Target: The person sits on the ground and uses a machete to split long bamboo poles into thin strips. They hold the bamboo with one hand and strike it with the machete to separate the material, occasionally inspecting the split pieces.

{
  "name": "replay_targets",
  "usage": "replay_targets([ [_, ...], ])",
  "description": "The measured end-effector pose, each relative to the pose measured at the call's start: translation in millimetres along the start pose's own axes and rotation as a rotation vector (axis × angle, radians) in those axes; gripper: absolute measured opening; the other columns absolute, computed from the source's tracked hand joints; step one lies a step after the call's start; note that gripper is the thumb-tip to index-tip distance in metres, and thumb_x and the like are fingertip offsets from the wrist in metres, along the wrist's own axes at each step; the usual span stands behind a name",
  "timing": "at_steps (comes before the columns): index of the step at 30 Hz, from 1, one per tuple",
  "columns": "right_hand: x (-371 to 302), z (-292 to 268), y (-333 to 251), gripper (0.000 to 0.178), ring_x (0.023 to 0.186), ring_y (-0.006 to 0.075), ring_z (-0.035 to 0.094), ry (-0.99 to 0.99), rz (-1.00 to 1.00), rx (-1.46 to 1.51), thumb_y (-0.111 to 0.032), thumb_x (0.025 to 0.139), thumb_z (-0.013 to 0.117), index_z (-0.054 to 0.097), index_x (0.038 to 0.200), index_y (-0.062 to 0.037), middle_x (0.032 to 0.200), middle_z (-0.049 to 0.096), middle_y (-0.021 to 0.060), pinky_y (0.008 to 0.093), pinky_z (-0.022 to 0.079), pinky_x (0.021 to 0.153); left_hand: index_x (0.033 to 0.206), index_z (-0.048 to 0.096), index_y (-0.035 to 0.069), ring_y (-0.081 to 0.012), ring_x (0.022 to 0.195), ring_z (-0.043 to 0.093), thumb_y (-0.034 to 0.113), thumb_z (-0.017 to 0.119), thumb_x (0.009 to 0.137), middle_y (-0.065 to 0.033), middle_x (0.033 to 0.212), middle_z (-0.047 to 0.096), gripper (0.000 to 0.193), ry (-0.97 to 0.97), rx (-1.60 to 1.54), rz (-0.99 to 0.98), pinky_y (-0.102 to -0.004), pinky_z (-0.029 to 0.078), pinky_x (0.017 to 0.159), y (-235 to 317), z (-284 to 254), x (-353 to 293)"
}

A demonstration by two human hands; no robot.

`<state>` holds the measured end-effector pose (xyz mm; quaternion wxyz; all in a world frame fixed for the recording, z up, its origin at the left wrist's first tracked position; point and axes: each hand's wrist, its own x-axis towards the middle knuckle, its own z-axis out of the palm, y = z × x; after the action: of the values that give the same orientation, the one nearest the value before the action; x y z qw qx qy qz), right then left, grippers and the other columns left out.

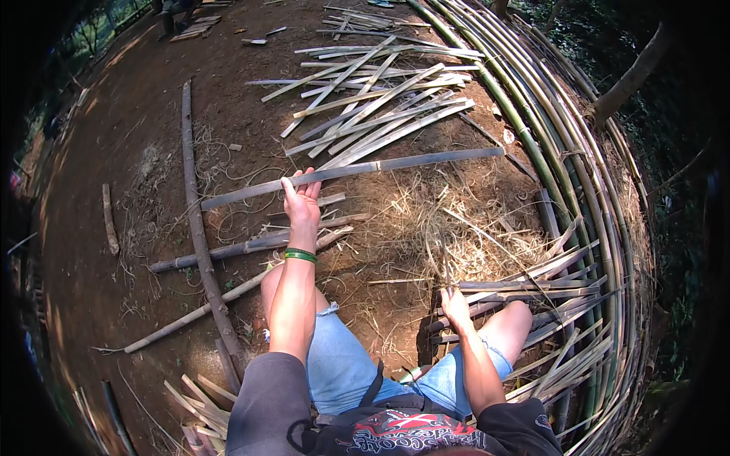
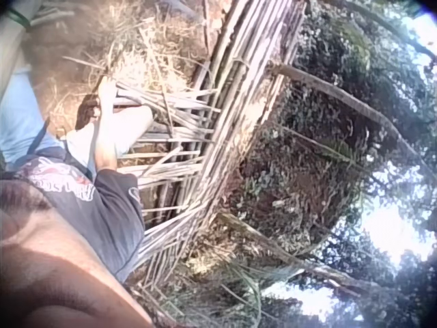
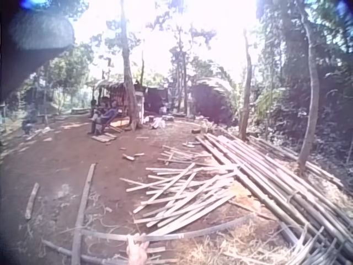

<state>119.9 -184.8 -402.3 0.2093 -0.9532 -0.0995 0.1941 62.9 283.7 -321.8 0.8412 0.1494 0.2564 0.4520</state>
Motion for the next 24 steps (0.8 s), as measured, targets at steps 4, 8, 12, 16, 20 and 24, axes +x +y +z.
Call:
replay_targets([
  [4, 0.4, 1.8, 3.6, 0.051, 0.094, 0.0475, 0.062, 0.017, 0.006, -0.027, -0.044, 0.093, 0.054, 0.058, 0.098, 0.0066, 0.090, 0.065, 0.0314, 0.0502, 0.049, 0.084, 0.125, 0.044, -0.003, -0.0352, 0.119, 0.055, 0.050, 0.037, 0.101, -0.0267, 0.126, 0.055, 0.058, -0.006, 0.001, 0.001, -0.0460, 0.047, 0.103, -1.7, -1.4, 0.6],
  [8, 2.0, 1.0, 0.3, 0.051, 0.094, 0.0471, 0.063, -0.005, 0.021, -0.032, -0.043, 0.093, 0.054, 0.058, 0.098, 0.0072, 0.090, 0.065, 0.0314, 0.0496, 0.049, 0.084, 0.125, 0.044, -0.002, -0.0352, 0.117, 0.057, 0.049, 0.037, 0.101, -0.0266, 0.125, 0.056, 0.058, -0.010, -0.003, 0.007, -0.0459, 0.048, 0.102, -0.9, -3.1, 1.3],
  [12, 6.0, 2.7, 5.1, 0.051, 0.092, 0.0468, 0.063, 0.011, 0.003, -0.060, -0.043, 0.093, 0.054, 0.058, 0.097, 0.0076, 0.089, 0.065, 0.0312, 0.0498, 0.049, 0.083, 0.125, 0.045, -0.001, -0.0342, 0.117, 0.057, 0.050, 0.038, 0.100, -0.0261, 0.125, 0.056, 0.057, -0.001, -0.007, -0.001, -0.0455, 0.048, 0.101, -1.4, -2.4, 1.9],
  [16, 3.9, 2.0, -0.3, 0.051, 0.091, 0.0470, 0.063, 0.002, -0.009, -0.048, -0.043, 0.093, 0.054, 0.058, 0.096, 0.0078, 0.088, 0.065, 0.0313, 0.0501, 0.049, 0.083, 0.125, 0.045, 0.000, -0.0331, 0.117, 0.057, 0.051, 0.038, 0.100, -0.0254, 0.125, 0.057, 0.057, 0.009, -0.005, 0.001, -0.0451, 0.048, 0.101, 1.7, -5.0, 2.8],
  [20, 3.6, 1.2, -1.0, 0.050, 0.091, 0.0469, 0.063, 0.004, -0.001, -0.060, -0.043, 0.093, 0.054, 0.058, 0.096, 0.0074, 0.088, 0.065, 0.0314, 0.0502, 0.049, 0.083, 0.125, 0.046, 0.000, -0.0330, 0.118, 0.057, 0.051, 0.038, 0.100, -0.0252, 0.125, 0.057, 0.058, 0.019, -0.006, 0.001, -0.0451, 0.048, 0.102, 1.4, -3.7, 1.9],
  [24, 2.8, 1.4, 1.0, 0.049, 0.092, 0.0466, 0.063, 0.013, 0.015, -0.045, -0.042, 0.092, 0.055, 0.058, 0.097, 0.0067, 0.089, 0.065, 0.0312, 0.0503, 0.049, 0.084, 0.124, 0.047, -0.001, -0.0334, 0.118, 0.057, 0.051, 0.038, 0.100, -0.0254, 0.125, 0.057, 0.058, 0.033, -0.002, -0.004, -0.0452, 0.048, 0.101, 0.0, -1.1, 1.5],
])
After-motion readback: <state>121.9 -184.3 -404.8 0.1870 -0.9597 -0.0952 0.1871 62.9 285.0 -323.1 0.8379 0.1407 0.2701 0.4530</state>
